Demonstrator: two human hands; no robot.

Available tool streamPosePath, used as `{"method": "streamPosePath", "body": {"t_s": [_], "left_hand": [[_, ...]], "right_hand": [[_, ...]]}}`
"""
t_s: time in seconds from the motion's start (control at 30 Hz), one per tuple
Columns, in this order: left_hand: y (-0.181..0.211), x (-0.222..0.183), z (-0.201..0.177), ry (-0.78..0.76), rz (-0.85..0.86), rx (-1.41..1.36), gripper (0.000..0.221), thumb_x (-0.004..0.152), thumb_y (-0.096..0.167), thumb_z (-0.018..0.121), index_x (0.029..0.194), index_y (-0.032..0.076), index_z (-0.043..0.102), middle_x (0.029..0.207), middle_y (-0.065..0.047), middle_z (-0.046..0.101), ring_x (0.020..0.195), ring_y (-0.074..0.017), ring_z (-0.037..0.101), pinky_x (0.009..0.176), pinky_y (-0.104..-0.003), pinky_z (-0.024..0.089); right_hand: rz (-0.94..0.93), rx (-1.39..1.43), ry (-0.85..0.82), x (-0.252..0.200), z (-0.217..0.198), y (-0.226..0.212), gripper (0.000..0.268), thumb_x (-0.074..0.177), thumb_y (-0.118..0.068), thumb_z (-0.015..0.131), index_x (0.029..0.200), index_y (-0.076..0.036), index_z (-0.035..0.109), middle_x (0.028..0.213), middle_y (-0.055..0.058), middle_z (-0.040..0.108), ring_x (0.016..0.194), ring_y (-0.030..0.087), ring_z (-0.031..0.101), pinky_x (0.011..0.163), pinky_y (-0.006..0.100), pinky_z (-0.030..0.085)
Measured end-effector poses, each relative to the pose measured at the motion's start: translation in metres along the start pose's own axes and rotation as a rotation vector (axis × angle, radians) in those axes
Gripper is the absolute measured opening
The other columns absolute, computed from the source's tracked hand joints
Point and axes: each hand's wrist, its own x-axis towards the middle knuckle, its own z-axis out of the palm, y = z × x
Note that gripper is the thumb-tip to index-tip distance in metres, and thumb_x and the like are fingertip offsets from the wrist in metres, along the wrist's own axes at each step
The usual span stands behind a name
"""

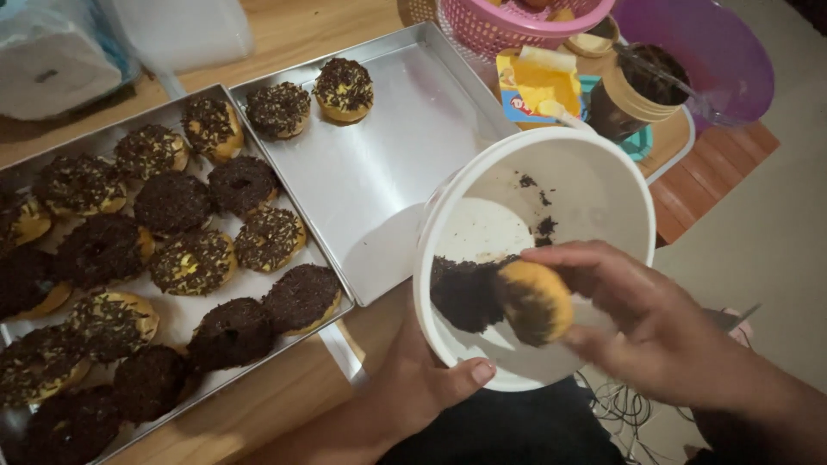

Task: Applying margarine and chocolate sprinkles to donuts manually using a spoon and dipping bowl.

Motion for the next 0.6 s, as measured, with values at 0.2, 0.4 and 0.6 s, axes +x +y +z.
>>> {"method": "streamPosePath", "body": {"t_s": [0.2, 0.4, 0.6], "left_hand": [[0.000, 0.000, 0.001, -0.020, 0.064, -0.045, 0.093, 0.089, 0.030, 0.077, 0.157, 0.006, 0.018, 0.153, -0.016, 0.044, 0.143, -0.0264, 0.044, 0.122, -0.045, 0.038], [-0.011, -0.004, -0.003, -0.018, 0.081, 0.007, 0.093, 0.083, 0.036, 0.082, 0.151, 0.005, 0.026, 0.144, -0.014, 0.051, 0.134, -0.0222, 0.050, 0.118, -0.041, 0.041], [-0.004, -0.003, -0.002, -0.010, 0.042, -0.032, 0.100, 0.084, 0.032, 0.080, 0.156, 0.006, 0.017, 0.148, -0.016, 0.047, 0.138, -0.0240, 0.047, 0.119, -0.042, 0.040]], "right_hand": [[-0.347, -0.842, 0.088, 0.006, 0.009, 0.022, 0.064, 0.075, -0.014, 0.085, 0.133, -0.012, 0.058, 0.126, 0.008, 0.069, 0.109, 0.019, 0.072, 0.096, 0.031, 0.058], [-0.403, -0.944, 0.081, 0.014, 0.021, 0.032, 0.059, 0.078, -0.022, 0.089, 0.124, -0.010, 0.055, 0.119, 0.011, 0.068, 0.105, 0.022, 0.072, 0.089, 0.033, 0.056], [-0.415, -1.123, 0.179, 0.012, 0.018, 0.031, 0.050, 0.079, -0.026, 0.087, 0.117, -0.009, 0.059, 0.118, 0.010, 0.068, 0.107, 0.024, 0.071, 0.087, 0.035, 0.057]]}}
